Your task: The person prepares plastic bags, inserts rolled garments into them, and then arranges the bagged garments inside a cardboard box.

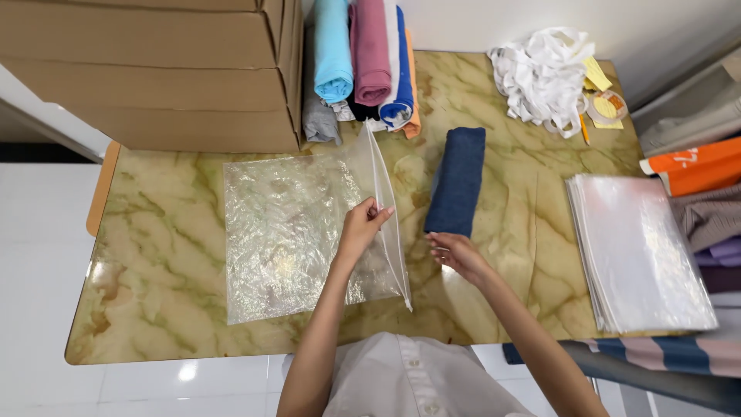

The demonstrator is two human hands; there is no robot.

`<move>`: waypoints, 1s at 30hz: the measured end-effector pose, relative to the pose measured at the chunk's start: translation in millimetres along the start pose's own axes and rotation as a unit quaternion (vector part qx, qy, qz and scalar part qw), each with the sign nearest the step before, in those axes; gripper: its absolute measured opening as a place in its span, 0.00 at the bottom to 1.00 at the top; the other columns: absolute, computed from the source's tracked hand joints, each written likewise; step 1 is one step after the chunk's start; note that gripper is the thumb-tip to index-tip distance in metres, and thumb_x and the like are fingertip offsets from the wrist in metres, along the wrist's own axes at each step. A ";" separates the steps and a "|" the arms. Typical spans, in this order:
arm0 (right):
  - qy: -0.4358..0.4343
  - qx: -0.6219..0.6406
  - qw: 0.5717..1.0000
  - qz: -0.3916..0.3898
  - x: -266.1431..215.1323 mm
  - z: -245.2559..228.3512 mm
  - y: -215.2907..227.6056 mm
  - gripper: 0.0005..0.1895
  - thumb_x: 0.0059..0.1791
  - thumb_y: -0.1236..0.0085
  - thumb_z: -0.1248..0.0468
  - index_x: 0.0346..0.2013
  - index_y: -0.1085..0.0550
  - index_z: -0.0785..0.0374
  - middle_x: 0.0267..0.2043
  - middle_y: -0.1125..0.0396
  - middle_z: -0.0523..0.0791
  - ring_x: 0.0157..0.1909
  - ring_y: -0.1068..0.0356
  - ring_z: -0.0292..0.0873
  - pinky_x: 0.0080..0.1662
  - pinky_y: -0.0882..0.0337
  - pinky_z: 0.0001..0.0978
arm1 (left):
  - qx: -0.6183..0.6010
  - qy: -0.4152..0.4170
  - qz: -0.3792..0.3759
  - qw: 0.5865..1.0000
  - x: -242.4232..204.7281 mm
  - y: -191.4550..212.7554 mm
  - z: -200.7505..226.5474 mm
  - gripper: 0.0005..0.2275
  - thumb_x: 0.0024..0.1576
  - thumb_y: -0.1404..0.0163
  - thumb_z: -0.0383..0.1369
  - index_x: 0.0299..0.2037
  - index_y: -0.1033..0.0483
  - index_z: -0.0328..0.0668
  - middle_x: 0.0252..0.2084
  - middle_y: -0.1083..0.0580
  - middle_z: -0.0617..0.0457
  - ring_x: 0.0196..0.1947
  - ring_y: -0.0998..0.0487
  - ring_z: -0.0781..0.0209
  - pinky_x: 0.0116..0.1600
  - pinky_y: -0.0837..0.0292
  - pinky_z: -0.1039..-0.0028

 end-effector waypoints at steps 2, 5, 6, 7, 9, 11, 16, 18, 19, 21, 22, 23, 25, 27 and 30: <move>0.066 -0.133 0.988 -0.054 -42.8 -47.3 -25.6 0.17 0.47 0.34 0.52 0.43 0.21 0.60 0.32 0.26 0.42 0.32 0.23 0.36 0.38 0.24 0.28 | 0.005 0.002 -0.004 1.000 -2.3 1.7 6.2 0.12 0.56 0.41 0.38 0.26 0.27 0.41 0.17 0.30 0.53 0.22 0.26 0.62 0.32 0.32 0.74; 0.371 -0.318 0.872 0.037 -11.1 -106.3 3.0 0.16 0.45 0.29 0.61 0.45 0.21 0.57 0.34 0.27 0.44 0.36 0.27 0.39 0.40 0.29 0.32 | 0.010 -0.002 -0.002 1.000 -3.1 4.9 5.7 0.12 0.56 0.40 0.38 0.27 0.26 0.40 0.18 0.30 0.53 0.22 0.25 0.62 0.33 0.31 0.75; 0.374 -0.314 0.872 0.039 4.2 -114.4 8.4 0.16 0.45 0.29 0.61 0.45 0.21 0.57 0.34 0.27 0.44 0.36 0.27 0.39 0.40 0.29 0.32 | 0.013 -0.007 -0.003 1.000 -2.8 6.6 5.8 0.12 0.56 0.40 0.38 0.27 0.26 0.40 0.18 0.30 0.53 0.22 0.25 0.62 0.33 0.31 0.75; 0.405 -0.560 0.718 0.083 16.7 -122.0 7.4 0.23 0.45 0.34 0.54 0.54 0.27 0.49 0.53 0.35 0.39 0.51 0.32 0.43 0.48 0.29 0.39 | 0.015 -0.007 -0.004 1.000 -2.9 8.1 5.5 0.12 0.56 0.41 0.38 0.27 0.27 0.40 0.18 0.30 0.52 0.22 0.25 0.62 0.33 0.31 0.74; 0.401 -0.755 0.503 0.124 26.0 -138.4 -1.5 0.31 0.46 0.39 0.47 0.64 0.34 0.42 0.71 0.42 0.34 0.67 0.37 0.47 0.57 0.28 0.47 | 0.019 -0.011 -0.004 1.000 -2.8 9.3 2.3 0.13 0.57 0.41 0.38 0.27 0.27 0.39 0.18 0.30 0.51 0.22 0.26 0.61 0.34 0.31 0.73; 0.448 -0.844 0.295 -0.007 12.4 -144.9 -28.8 0.52 0.37 0.27 0.58 0.72 0.45 0.43 0.78 0.53 0.37 0.76 0.50 0.42 0.69 0.45 0.49 | 0.021 -0.007 -0.004 1.000 -5.4 8.4 -6.8 0.13 0.56 0.41 0.38 0.27 0.27 0.39 0.20 0.29 0.50 0.21 0.24 0.61 0.34 0.29 0.72; 0.479 -0.862 0.166 -0.018 35.3 -159.0 -27.3 0.40 0.39 0.33 0.61 0.64 0.35 0.35 0.66 0.36 0.35 0.71 0.41 0.40 0.68 0.47 0.52 | 0.028 -0.010 -0.012 0.999 -18.2 11.8 0.9 0.13 0.58 0.42 0.38 0.28 0.28 0.38 0.20 0.29 0.51 0.22 0.24 0.61 0.34 0.29 0.72; 0.393 -0.906 0.151 -0.037 63.2 -152.2 -20.1 0.42 0.38 0.30 0.63 0.64 0.36 0.36 0.66 0.37 0.35 0.73 0.45 0.41 0.69 0.50 0.54 | 0.022 -0.008 -0.015 1.000 -19.6 13.9 -2.0 0.13 0.58 0.42 0.37 0.28 0.28 0.38 0.21 0.29 0.51 0.22 0.23 0.61 0.35 0.29 0.72; 0.376 -0.913 0.153 -0.036 78.3 -150.7 -16.9 0.43 0.33 0.27 0.62 0.61 0.34 0.38 0.62 0.35 0.34 0.70 0.41 0.39 0.69 0.51 0.53 | 0.022 -0.003 -0.011 1.000 -19.2 14.9 -4.8 0.12 0.58 0.43 0.37 0.29 0.28 0.38 0.22 0.29 0.50 0.23 0.23 0.60 0.35 0.28 0.71; 0.358 -0.920 0.154 -0.035 91.2 -152.2 -12.5 0.44 0.29 0.24 0.61 0.58 0.32 0.39 0.59 0.32 0.33 0.66 0.38 0.36 0.69 0.53 0.51 | 0.021 0.001 -0.008 1.000 -15.7 16.0 -11.2 0.12 0.58 0.43 0.36 0.29 0.28 0.37 0.23 0.29 0.49 0.23 0.23 0.59 0.36 0.28 0.70; 0.316 -0.925 0.209 -0.027 91.5 -156.3 -8.5 0.45 0.26 0.27 0.46 0.57 0.31 0.37 0.57 0.30 0.32 0.63 0.34 0.36 0.64 0.45 0.48 | 0.021 0.000 -0.007 1.000 -12.3 16.2 -14.9 0.12 0.59 0.43 0.38 0.30 0.27 0.38 0.23 0.29 0.49 0.23 0.22 0.59 0.35 0.28 0.70; 0.271 -0.926 0.263 -0.019 90.4 -157.9 -1.0 0.50 0.22 0.30 0.31 0.56 0.30 0.35 0.55 0.28 0.31 0.60 0.31 0.36 0.59 0.37 0.44 | 0.021 0.000 -0.008 1.000 -10.2 14.2 -19.9 0.13 0.59 0.43 0.39 0.30 0.27 0.39 0.24 0.29 0.50 0.23 0.22 0.59 0.34 0.28 0.71; 0.216 -0.900 0.379 -0.023 70.1 -157.5 10.9 0.55 0.21 0.39 0.21 0.56 0.28 0.41 0.56 0.27 0.35 0.60 0.29 0.40 0.58 0.32 0.42 | 0.023 0.002 -0.013 1.000 -7.9 9.7 -24.7 0.13 0.59 0.43 0.39 0.31 0.27 0.39 0.24 0.29 0.50 0.23 0.22 0.59 0.34 0.27 0.71; 0.156 -0.858 0.488 -0.025 41.5 -151.2 18.4 0.64 0.20 0.47 0.10 0.56 0.25 0.48 0.56 0.26 0.40 0.60 0.27 0.43 0.57 0.28 0.41 | 0.024 0.005 -0.019 1.000 -10.2 4.4 -24.6 0.13 0.60 0.44 0.40 0.31 0.27 0.39 0.24 0.29 0.50 0.23 0.22 0.59 0.34 0.27 0.71; 0.059 -0.747 0.663 0.010 -7.9 -133.8 20.3 0.65 0.26 0.52 0.11 0.52 0.22 0.62 0.58 0.28 0.52 0.63 0.30 0.52 0.61 0.30 0.44 | 0.020 0.014 -0.028 0.999 -15.6 -3.9 -25.3 0.14 0.63 0.48 0.40 0.31 0.28 0.39 0.24 0.29 0.49 0.24 0.22 0.59 0.34 0.27 0.71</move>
Point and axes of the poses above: each hand's wrist, its own x-axis towards the middle knuckle, its own y-axis out of the back of the hand, z = x × y, the point moved 4 cm from there along x, towards the middle knuckle
